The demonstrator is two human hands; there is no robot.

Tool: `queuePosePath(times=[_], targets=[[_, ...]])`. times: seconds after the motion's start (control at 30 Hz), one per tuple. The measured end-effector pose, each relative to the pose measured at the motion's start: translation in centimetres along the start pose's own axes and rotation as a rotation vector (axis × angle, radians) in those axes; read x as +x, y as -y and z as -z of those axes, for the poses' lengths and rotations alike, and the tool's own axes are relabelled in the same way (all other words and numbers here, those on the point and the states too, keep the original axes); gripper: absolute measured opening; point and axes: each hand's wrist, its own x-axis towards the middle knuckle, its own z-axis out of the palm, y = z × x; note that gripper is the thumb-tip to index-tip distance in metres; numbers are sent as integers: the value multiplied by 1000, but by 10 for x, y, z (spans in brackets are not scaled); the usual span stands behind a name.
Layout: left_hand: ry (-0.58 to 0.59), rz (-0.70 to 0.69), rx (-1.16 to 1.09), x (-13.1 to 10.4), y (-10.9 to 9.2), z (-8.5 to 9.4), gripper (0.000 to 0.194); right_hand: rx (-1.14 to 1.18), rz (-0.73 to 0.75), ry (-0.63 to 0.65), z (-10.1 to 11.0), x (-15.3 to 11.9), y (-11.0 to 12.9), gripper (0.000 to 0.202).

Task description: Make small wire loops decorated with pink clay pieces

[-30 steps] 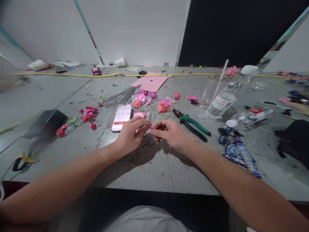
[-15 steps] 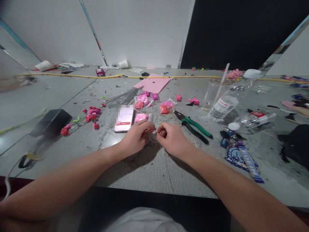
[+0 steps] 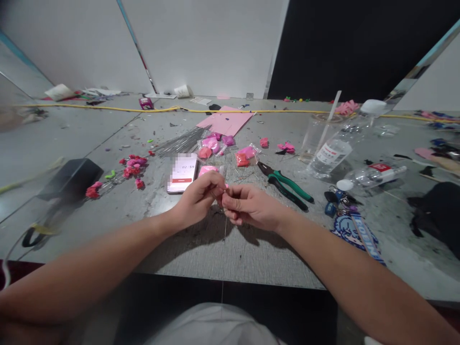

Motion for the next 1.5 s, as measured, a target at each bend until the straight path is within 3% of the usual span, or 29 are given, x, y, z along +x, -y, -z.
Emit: queuePosePath(times=[0.13,0.33,0.57,0.73,0.97,1.1,1.3,1.5], targets=[[13,-65,-109,-1,0,-1,11,101,-15,128,4,0,-3,35],[45,-98,-130,1,-3,0,15,65,-25,151,5,-1,-1,30],[57,-4,-165,2,-2,3,15,-85,-47,-54,4,-2,5,36],[52,86,-56,5,-3,2,18,-150,1,-240,3,0,9,42],[23,137,37,7,1,4,15,-30,69,-237,-5,5,3,41],[-1,95,111,8,2,6,13,-16,118,-265,-4,8,0,44],[61,5,196,7,0,6,18,-340,194,-440,4,7,6,54],[85,-30,232,5,4,4,18,-744,52,-467,3,-4,26,51]])
